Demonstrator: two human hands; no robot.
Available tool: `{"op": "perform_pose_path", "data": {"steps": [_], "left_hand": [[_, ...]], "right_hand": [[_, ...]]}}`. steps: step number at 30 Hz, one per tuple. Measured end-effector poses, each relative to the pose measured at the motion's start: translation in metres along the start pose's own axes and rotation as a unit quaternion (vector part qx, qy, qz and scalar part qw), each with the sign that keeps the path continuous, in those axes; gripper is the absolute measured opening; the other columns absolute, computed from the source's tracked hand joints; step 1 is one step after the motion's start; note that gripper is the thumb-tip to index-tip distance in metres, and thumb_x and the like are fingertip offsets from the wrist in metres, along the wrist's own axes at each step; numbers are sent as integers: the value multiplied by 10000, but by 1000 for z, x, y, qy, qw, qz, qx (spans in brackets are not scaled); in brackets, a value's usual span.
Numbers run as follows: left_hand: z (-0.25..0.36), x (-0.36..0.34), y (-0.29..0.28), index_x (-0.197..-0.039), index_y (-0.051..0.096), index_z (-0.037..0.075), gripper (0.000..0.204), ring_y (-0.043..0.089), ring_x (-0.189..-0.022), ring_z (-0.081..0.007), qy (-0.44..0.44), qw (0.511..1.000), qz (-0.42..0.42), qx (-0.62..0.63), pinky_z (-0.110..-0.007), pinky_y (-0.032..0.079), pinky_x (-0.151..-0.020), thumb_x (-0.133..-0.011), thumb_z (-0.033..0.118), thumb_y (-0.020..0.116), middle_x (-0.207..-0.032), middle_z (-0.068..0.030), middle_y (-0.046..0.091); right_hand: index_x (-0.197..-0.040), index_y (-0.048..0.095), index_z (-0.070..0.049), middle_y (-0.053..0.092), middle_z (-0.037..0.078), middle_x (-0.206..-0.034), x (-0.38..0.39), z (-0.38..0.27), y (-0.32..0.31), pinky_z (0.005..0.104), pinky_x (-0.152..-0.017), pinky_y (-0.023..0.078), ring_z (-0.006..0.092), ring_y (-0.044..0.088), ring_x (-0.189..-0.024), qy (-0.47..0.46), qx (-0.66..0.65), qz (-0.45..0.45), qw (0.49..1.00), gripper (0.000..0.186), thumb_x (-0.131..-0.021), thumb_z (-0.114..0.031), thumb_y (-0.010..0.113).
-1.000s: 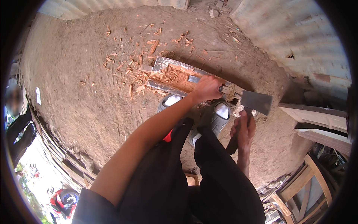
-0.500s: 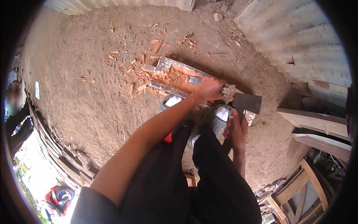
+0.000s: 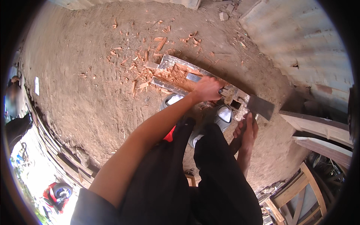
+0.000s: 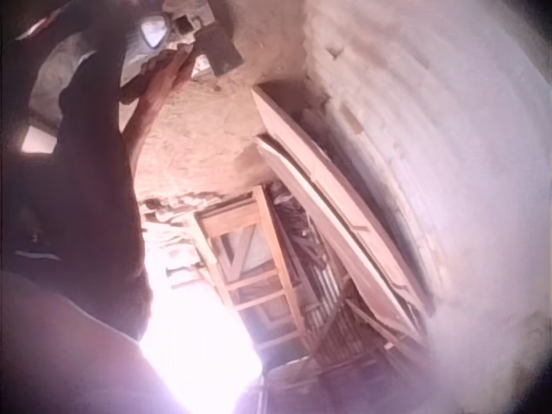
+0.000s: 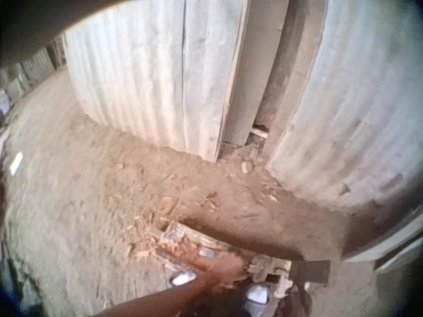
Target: The person uses a chisel and a small axe to carve a rectangular wooden trough placed on the ground. They repeatedly strike the chisel with the axe to remove wood chips and deepen the trough's interior.
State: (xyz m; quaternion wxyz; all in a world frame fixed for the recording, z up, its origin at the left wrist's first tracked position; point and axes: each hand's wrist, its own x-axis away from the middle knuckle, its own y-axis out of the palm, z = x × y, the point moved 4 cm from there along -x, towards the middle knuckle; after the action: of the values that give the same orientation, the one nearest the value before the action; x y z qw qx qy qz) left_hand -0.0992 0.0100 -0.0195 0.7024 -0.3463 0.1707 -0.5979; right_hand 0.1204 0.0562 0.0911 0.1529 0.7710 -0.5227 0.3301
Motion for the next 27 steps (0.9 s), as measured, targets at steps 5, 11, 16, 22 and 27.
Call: {"op": "perform_pose_path", "data": {"steps": [5, 11, 16, 22, 27], "left_hand": [[-1, -3, -7, -1041, 769, 134, 377, 738, -842, -353, 8, 997, 67, 30, -469, 564, -743, -687, 264, 755, -857, -157, 751], [26, -2, 9, -1003, 755, 116, 331, 732, -799, -353, 58, 991, 81, 84, -467, 560, -712, -693, 232, 740, -836, -142, 748], [25, -5, 20, -987, 742, 117, 319, 732, -789, -352, 40, 994, 81, 56, -476, 555, -704, -694, 242, 746, -815, -134, 742], [19, 5, 26, -981, 741, 128, 314, 736, -797, -336, 22, 994, 76, 72, -477, 552, -699, -692, 250, 753, -796, -121, 735], [28, 9, 25, -970, 739, 127, 311, 731, -776, -330, 84, 987, 105, 86, -468, 552, -687, -679, 236, 754, -789, -109, 735]], "right_hand": [[-1148, 532, -50, 459, 24, -712, 29, -21, -2, 281, -412, 380, 112, 431, -482, -23, -21, 8, 999, 404, -1096, -451, 533], [-1162, 510, -42, 459, 36, -715, 48, -29, -7, 290, -406, 393, 126, 460, -481, -38, 8, -5, 999, 414, -1101, -452, 509], [-1163, 514, -35, 472, 43, -725, 51, -27, 0, 284, -407, 395, 126, 469, -482, -42, 10, -6, 999, 408, -1101, -438, 515], [-1162, 522, -31, 476, 40, -731, 49, -27, -4, 280, -410, 387, 121, 464, -481, -56, 37, -1, 998, 385, -1111, -412, 500], [-1171, 522, -31, 479, 41, -733, 54, -28, -12, 278, -410, 383, 122, 467, -479, -62, 11, 9, 998, 369, -1117, -396, 490]]}}
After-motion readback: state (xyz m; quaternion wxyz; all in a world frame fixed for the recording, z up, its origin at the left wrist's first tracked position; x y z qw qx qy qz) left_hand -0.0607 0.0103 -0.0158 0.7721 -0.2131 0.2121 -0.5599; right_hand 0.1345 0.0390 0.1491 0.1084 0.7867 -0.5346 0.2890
